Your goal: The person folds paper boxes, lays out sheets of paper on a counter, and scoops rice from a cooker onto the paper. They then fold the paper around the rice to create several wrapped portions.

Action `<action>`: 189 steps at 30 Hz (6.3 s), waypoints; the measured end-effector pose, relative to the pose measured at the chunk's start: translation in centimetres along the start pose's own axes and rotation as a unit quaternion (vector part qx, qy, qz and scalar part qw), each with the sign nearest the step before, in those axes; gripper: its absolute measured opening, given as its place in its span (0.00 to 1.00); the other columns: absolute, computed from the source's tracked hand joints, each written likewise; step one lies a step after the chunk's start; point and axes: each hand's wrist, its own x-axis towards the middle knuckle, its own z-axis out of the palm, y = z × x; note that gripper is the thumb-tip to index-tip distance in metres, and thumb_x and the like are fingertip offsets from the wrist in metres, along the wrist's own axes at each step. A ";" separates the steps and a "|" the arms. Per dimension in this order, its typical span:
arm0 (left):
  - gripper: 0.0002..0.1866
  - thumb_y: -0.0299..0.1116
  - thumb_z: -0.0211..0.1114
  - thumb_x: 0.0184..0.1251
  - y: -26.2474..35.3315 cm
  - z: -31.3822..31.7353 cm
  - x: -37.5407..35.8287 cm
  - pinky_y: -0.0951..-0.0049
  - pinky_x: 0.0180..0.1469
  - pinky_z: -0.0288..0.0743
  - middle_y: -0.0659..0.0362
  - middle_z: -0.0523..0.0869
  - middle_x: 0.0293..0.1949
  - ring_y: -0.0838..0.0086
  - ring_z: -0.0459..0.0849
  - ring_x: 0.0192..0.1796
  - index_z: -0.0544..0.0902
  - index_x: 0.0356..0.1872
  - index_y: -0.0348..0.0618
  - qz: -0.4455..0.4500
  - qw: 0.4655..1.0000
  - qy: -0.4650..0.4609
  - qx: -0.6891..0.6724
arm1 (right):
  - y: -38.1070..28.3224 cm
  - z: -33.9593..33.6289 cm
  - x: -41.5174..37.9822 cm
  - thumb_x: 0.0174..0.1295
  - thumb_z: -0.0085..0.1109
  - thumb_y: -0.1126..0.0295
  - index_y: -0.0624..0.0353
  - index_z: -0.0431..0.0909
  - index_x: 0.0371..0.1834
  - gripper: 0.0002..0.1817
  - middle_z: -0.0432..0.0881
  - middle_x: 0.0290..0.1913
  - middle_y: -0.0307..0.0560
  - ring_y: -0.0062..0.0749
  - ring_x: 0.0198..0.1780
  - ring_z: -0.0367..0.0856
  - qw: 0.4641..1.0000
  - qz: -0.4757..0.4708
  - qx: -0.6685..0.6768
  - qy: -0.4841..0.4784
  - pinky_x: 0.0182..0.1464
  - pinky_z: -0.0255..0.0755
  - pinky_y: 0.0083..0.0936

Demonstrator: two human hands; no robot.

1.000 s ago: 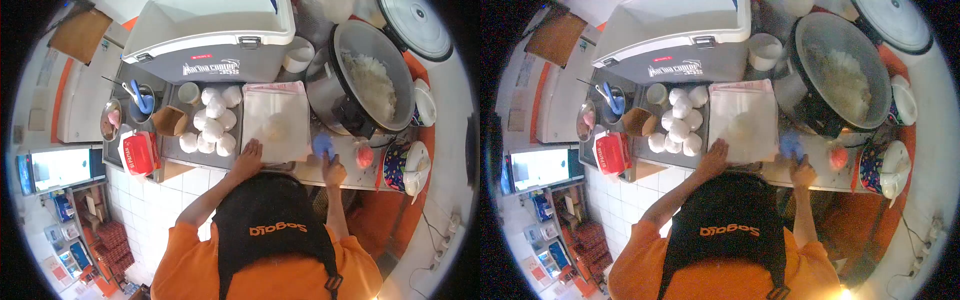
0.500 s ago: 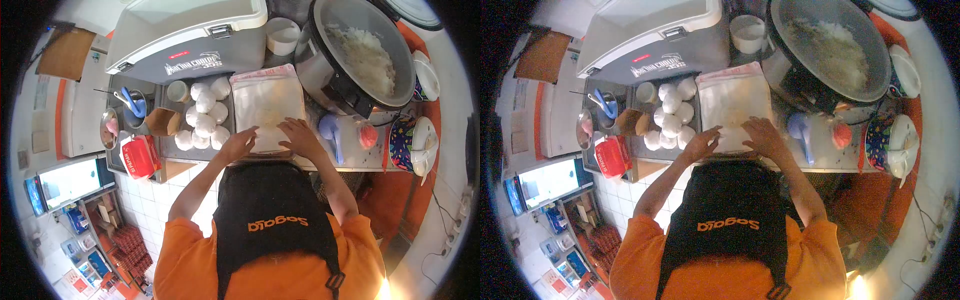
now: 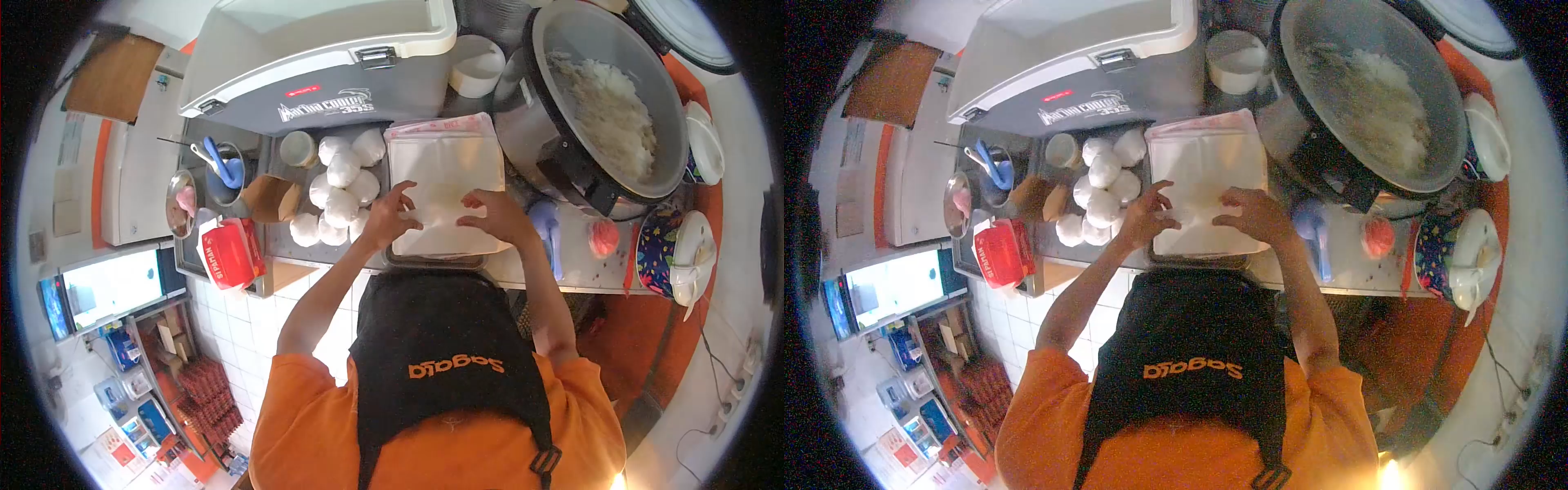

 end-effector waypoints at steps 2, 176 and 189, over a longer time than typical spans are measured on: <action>0.39 0.28 0.81 0.55 0.7 -0.3 0.4 0.68 0.47 0.83 0.58 0.87 0.39 0.74 0.88 0.43 0.73 0.69 0.50 -0.025 0.999 -0.018 -0.039 | -0.3 0.4 0.7 0.67 0.65 0.58 0.60 0.87 0.42 0.15 0.89 0.43 0.53 0.45 0.46 0.88 0.999 -0.021 -0.034 -0.012 0.50 0.79 0.38; 0.55 0.52 0.71 0.63 1.3 5.5 -0.6 0.46 0.82 0.45 0.35 0.51 0.80 0.42 0.45 0.83 0.50 0.79 0.30 -0.020 0.934 -0.034 0.356 | -11.3 -20.2 -11.2 0.78 0.51 0.55 0.59 0.79 0.45 0.18 0.75 0.20 0.37 0.17 0.14 0.67 0.845 0.274 0.441 -0.126 0.16 0.60 0.21; 0.66 0.70 0.68 0.55 -2.8 5.9 -1.6 0.44 0.83 0.40 0.37 0.55 0.80 0.52 0.50 0.83 0.50 0.78 0.23 0.018 0.932 -0.010 0.361 | 0.3 6.8 1.5 0.71 0.49 0.37 0.61 0.85 0.28 0.35 0.83 0.21 0.55 0.48 0.23 0.82 0.907 0.051 -0.417 -0.020 0.54 0.64 0.47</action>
